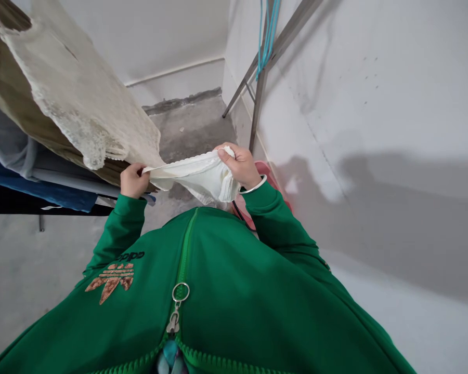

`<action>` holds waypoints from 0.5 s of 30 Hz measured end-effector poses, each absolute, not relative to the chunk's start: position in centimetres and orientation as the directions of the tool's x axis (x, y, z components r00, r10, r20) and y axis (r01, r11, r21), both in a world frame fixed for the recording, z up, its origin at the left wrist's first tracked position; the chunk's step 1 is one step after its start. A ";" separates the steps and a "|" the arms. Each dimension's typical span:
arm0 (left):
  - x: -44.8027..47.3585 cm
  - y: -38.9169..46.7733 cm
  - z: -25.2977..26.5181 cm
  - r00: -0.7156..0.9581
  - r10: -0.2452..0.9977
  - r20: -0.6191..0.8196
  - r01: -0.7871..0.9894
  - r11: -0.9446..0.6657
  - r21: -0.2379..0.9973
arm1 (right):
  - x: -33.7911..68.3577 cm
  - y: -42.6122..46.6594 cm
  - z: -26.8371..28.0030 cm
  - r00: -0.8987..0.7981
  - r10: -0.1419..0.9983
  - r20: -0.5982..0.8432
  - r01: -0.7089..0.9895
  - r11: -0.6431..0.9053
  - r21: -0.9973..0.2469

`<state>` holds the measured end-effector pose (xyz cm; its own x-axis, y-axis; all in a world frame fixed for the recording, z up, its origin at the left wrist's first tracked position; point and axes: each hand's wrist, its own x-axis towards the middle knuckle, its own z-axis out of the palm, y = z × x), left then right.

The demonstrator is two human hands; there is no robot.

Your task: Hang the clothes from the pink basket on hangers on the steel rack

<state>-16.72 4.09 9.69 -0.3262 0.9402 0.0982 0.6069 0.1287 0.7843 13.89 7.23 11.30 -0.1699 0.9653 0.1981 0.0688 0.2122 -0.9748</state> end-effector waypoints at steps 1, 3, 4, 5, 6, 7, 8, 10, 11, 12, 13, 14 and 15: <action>-16.5 4.2 9.7 -0.364 0.931 0.035 0.484 0.157 0.861 | 14.2 7.3 11.3 -0.188 0.961 0.203 0.108 0.225 -0.968; -15.8 4.4 9.8 -0.385 0.916 -0.116 0.169 0.194 0.966 | 14.8 7.4 11.1 -0.217 0.953 0.211 0.163 0.249 -0.955; -15.5 4.5 10.0 -0.367 0.911 -0.187 0.015 0.207 0.978 | 15.1 7.4 10.9 -0.238 0.947 0.214 0.181 0.260 -0.949; -15.1 4.6 10.3 -0.341 0.907 -0.247 -0.114 0.221 0.969 | 15.3 7.4 10.7 -0.267 0.940 0.214 0.196 0.271 -0.943; -14.8 4.6 10.6 -0.315 0.902 -0.296 -0.209 0.238 0.948 | 15.6 7.4 10.4 -0.306 0.929 0.208 0.212 0.279 -0.936; -14.6 4.5 11.0 -0.295 0.894 -0.338 -0.270 0.262 0.927 | 15.8 7.4 10.1 -0.350 0.917 0.193 0.231 0.284 -0.930; -14.4 4.4 11.3 -0.291 0.881 -0.372 -0.289 0.290 0.912 | 16.0 7.4 9.7 -0.395 0.903 0.171 0.252 0.286 -0.925; -14.1 4.3 11.7 -0.314 0.863 -0.396 -0.240 0.332 0.913 | 16.4 7.5 8.7 -0.467 0.877 0.114 0.300 0.279 -0.912; -14.0 4.2 11.7 -0.337 0.863 -0.378 -0.174 0.337 0.925 | 16.5 7.6 8.2 -0.488 0.868 0.087 0.326 0.274 -0.905; -13.9 4.1 11.7 -0.338 0.873 -0.352 -0.125 0.329 0.936 | 16.6 7.7 7.7 -0.499 0.864 0.067 0.353 0.272 -0.895; -13.8 4.0 11.7 -0.330 0.886 -0.325 -0.085 0.315 0.945 | 16.7 7.9 7.3 -0.506 0.861 0.052 0.376 0.275 -0.885; -13.8 4.0 11.6 -0.316 0.899 -0.303 -0.052 0.302 0.952 | 16.7 8.0 6.8 -0.513 0.858 0.041 0.396 0.279 -0.875; -13.7 4.0 11.6 -0.295 0.913 -0.283 -0.017 0.291 0.957 | 16.8 8.1 6.4 -0.520 0.854 0.030 0.414 0.282 -0.865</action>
